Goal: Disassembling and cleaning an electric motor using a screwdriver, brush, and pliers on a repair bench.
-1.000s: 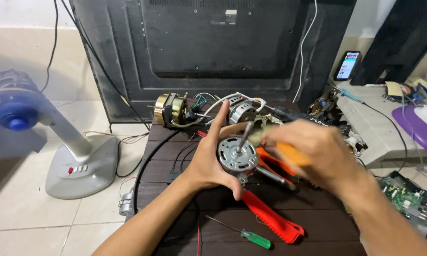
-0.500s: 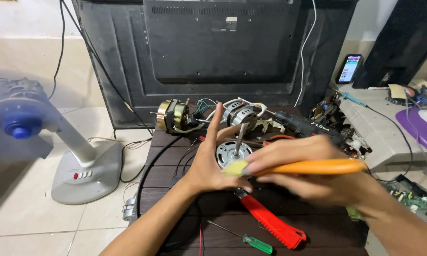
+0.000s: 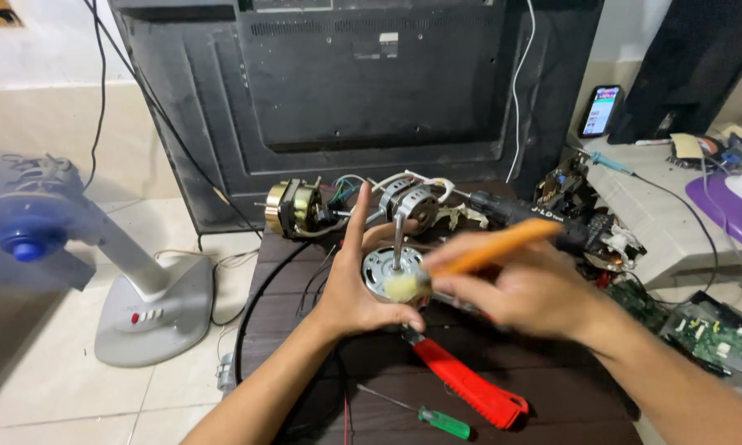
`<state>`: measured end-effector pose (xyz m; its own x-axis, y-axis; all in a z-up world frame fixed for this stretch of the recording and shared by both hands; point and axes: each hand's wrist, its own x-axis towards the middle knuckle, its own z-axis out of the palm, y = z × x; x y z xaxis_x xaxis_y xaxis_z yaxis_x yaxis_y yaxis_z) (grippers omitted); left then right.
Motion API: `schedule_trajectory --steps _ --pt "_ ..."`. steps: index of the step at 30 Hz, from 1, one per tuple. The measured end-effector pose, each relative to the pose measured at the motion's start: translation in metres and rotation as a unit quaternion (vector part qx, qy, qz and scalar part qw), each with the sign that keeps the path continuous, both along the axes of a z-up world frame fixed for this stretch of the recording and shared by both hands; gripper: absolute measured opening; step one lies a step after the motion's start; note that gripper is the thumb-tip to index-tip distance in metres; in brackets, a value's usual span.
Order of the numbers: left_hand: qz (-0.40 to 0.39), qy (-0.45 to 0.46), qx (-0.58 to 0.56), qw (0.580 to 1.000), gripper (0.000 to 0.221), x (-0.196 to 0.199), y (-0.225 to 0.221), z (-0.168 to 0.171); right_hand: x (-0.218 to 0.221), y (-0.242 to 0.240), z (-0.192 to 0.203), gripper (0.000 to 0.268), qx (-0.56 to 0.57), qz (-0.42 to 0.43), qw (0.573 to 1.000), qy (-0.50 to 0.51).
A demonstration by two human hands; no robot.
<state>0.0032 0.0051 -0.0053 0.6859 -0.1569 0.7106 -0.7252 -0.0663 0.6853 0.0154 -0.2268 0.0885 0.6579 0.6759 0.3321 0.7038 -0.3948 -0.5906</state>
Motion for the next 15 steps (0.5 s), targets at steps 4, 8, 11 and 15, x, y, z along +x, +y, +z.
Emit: schedule_trajectory --steps 4,8,11,15 --pt "0.004 0.003 -0.014 1.0 0.164 0.006 0.0 -0.005 0.016 -0.002 -0.004 0.013 -0.016 -0.112 0.975 -0.193" --pt "0.013 0.001 -0.012 1.0 0.163 0.006 0.0 -0.008 0.013 0.002 -0.011 0.014 0.02 -0.094 0.988 -0.123" --pt "0.017 -0.005 -0.003 1.0 0.155 0.003 0.0 -0.002 0.036 -0.008 -0.026 0.026 -0.115 -0.21 0.96 -0.145" --pt "0.001 -0.01 0.012 1.0 0.116 0.003 0.002 0.001 0.028 -0.012 -0.026 0.05 -0.263 -0.301 0.913 -0.086"
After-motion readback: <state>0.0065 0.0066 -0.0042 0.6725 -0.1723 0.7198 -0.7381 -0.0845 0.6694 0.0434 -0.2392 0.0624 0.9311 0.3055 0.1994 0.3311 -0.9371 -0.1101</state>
